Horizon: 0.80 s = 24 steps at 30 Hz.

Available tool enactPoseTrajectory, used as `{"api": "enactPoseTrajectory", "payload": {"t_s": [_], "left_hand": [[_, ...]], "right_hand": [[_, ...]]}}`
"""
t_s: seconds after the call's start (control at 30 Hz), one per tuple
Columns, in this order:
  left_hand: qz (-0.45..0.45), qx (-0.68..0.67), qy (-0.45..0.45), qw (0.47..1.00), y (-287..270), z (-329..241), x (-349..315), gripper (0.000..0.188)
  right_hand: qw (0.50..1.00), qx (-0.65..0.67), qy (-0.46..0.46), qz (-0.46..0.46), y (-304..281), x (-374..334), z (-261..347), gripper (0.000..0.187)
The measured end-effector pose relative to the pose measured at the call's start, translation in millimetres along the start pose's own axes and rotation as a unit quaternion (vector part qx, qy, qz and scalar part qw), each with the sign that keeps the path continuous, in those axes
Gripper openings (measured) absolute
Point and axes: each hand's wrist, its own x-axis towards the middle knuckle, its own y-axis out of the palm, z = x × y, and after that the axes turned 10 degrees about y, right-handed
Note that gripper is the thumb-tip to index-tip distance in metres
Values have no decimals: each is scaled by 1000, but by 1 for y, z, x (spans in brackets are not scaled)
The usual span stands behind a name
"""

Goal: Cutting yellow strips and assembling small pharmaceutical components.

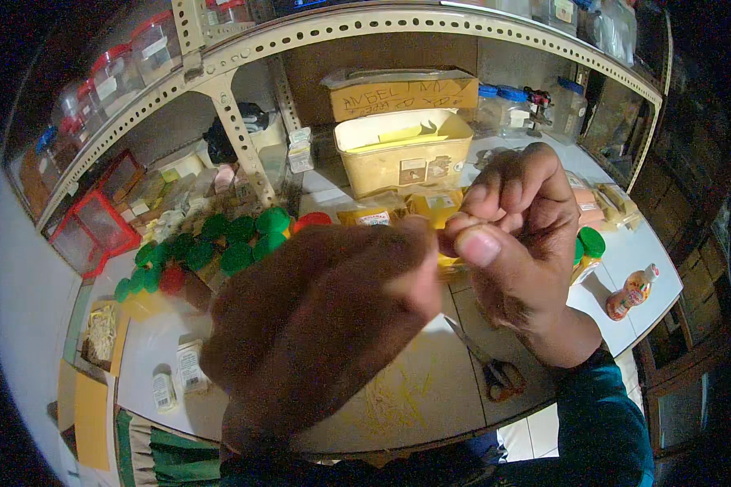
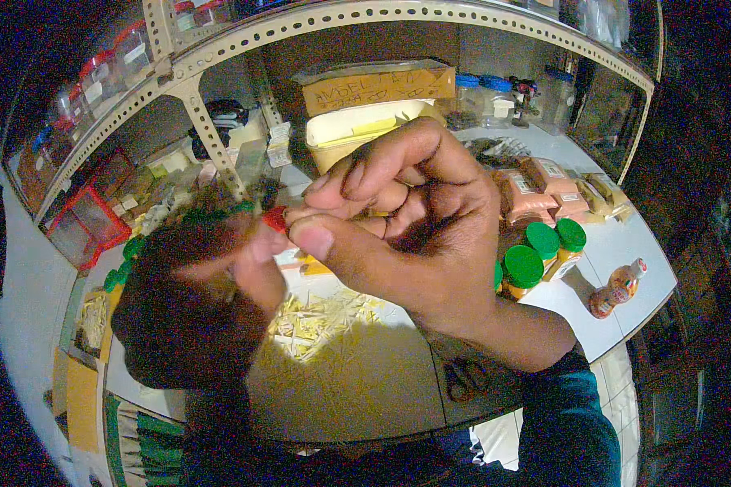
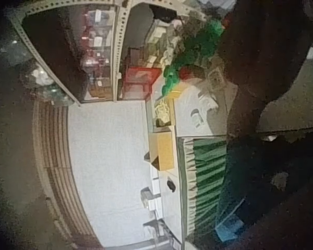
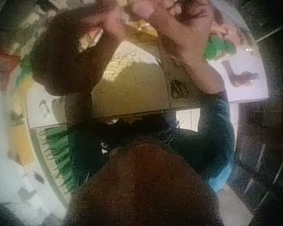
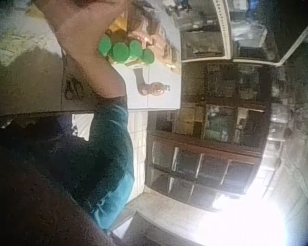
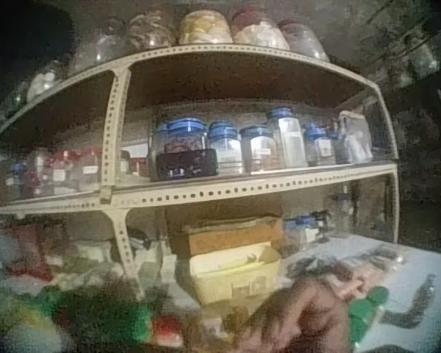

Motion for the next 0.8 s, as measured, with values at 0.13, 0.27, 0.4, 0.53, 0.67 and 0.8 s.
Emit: {"api": "enactPoseTrajectory", "payload": {"t_s": [0.13, 0.27, 0.4, 0.53, 0.67, 0.8], "left_hand": [[25, 23, -32, 999, -6, 10, 4, 20], [57, 14, -40, 997, -5, 15, 7, 21], [107, 9, -46, 993, -8, 16, 8, 21], [138, -88, -125, 979, -9, 22, 11, 19], [120, -125, -177, 969, -7, 23, 11, 18], [120, -183, -239, 946, -3, 22, 9, 22]], "right_hand": [[999, -27, -19, 19, -6, 4, 1, 40], [973, -209, -68, 73, -11, 9, 5, 46], [919, -355, -137, 100, -16, 11, 10, 15], [883, -429, -186, 33, -17, 12, 8, 14], [790, -509, -327, 99, -16, 16, -1, 18], [748, -518, -408, 83, -16, 21, -15, 22]]}}
